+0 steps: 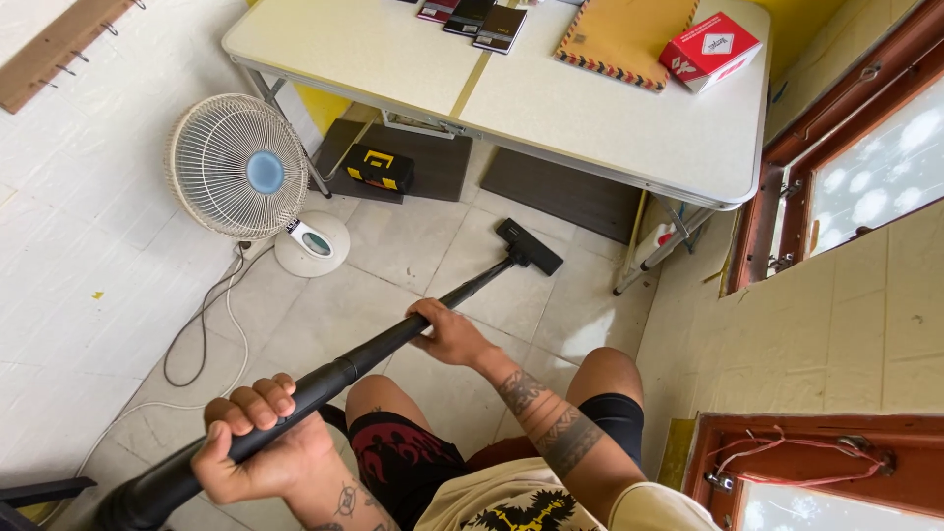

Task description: Assembling a vacuum cleaner hose and vacuuming the floor under a desk.

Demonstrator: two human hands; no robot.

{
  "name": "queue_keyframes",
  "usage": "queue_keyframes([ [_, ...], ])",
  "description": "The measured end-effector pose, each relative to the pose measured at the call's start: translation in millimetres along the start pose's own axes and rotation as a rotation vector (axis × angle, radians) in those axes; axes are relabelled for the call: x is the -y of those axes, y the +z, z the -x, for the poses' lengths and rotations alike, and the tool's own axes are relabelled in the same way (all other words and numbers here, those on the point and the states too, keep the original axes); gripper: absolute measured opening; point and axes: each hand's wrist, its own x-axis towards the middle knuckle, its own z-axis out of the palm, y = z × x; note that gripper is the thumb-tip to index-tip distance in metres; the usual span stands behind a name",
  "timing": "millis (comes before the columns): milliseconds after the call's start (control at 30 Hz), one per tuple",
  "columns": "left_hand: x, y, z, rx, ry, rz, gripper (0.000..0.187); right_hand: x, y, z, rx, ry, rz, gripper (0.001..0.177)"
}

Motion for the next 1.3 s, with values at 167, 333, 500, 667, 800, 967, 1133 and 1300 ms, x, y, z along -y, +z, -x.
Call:
queue_keyframes([
  [167, 24.7, 16.7, -22.3, 0.192, -0.068, 0.062, 0.029, -72.5, -22.7, -2.8, -0.095, 0.055, 0.207, 0.038],
  [333, 76.0, 28.5, -44.2, 0.236, -0.207, 0.104, 0.022, -104.7, -53.8, -16.0, -0.238, 0.219, 0.345, 0.037],
  [500, 81.9, 48.9, -40.7, 0.12, -0.141, 0.047, 0.025, -108.1, -57.0, -17.3, -0.172, 0.271, 0.362, 0.036],
  [667, 51.5, 75.7, -22.7, -0.031, -0.101, 0.013, 0.021, -106.4, -32.5, -13.7, -0.257, 0.197, 0.289, 0.041],
  [800, 21.3, 76.4, -10.9, 0.007, -0.055, 0.009, 0.021, -88.6, -15.4, 0.8, -0.266, 0.107, 0.213, 0.046],
  [967, 4.8, 72.2, -17.3, 0.008, -0.042, 0.003, 0.023, -60.2, -15.6, 0.6, -0.21, 0.077, 0.197, 0.04],
  [1133, 3.8, 46.2, -22.4, 0.044, -0.056, 0.106, 0.022, -40.1, -29.7, -5.7, -0.188, 0.225, 0.264, 0.038],
  [1300, 47.2, 35.5, -16.6, 0.03, -0.114, 0.297, 0.014, -78.1, -62.5, -9.0, -0.401, 0.092, 0.29, 0.038],
])
